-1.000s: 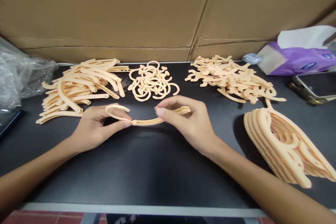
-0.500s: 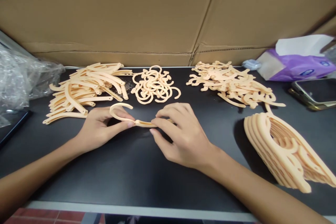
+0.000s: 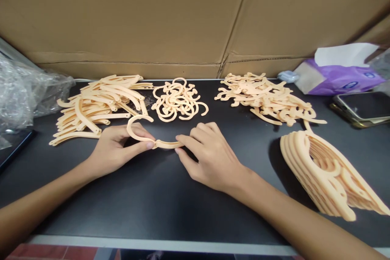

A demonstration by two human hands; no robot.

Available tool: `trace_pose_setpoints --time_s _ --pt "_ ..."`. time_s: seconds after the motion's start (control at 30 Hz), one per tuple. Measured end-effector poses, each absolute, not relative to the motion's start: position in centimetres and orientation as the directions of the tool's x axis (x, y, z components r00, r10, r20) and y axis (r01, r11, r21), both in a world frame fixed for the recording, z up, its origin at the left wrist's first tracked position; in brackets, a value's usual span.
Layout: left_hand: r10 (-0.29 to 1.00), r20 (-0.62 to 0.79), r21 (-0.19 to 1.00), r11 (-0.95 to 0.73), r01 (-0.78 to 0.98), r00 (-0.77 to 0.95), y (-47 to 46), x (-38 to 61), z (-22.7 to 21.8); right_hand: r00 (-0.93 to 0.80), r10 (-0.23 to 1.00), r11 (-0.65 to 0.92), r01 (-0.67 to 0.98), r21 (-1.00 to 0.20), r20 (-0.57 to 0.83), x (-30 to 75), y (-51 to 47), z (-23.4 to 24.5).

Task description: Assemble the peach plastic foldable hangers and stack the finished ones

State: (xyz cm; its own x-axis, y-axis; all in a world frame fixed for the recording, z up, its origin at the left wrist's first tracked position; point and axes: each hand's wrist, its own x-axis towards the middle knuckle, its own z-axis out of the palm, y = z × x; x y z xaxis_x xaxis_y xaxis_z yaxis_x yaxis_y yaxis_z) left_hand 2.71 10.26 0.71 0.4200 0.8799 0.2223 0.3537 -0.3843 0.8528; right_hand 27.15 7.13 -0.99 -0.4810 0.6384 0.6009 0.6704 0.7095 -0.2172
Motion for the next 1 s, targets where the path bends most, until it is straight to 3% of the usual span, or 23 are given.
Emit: trace_pose_setpoints --time_s 0.43,0.63,0.77,0.87,1.0 --pt "0.921 0.137 0.879 -0.283 0.383 0.366 10.5 2.5 0.2 -0.476 0.661 0.708 0.653 -0.27 0.58 27.2 7.2 -1.2" --pt "0.891 0.31 0.831 -0.424 0.36 0.332 11.1 1.7 0.8 -0.476 0.692 0.693 0.649 -0.314 0.543 27.2 7.1 -1.1" --pt "0.871 0.381 0.642 -0.491 0.589 0.31 12.3 -0.4 3.1 -0.462 0.692 0.687 0.658 -0.308 0.555 27.3 7.1 -1.2" --pt "0.836 0.454 0.373 -0.492 0.787 0.307 13.1 -1.9 4.6 -0.461 0.691 0.683 0.669 -0.294 0.557 27.4 7.1 -1.3" --pt "0.903 0.312 0.116 -0.344 0.932 0.294 13.7 -2.5 5.4 -0.45 0.699 0.672 0.679 -0.296 0.555 27.4 7.1 -1.4"
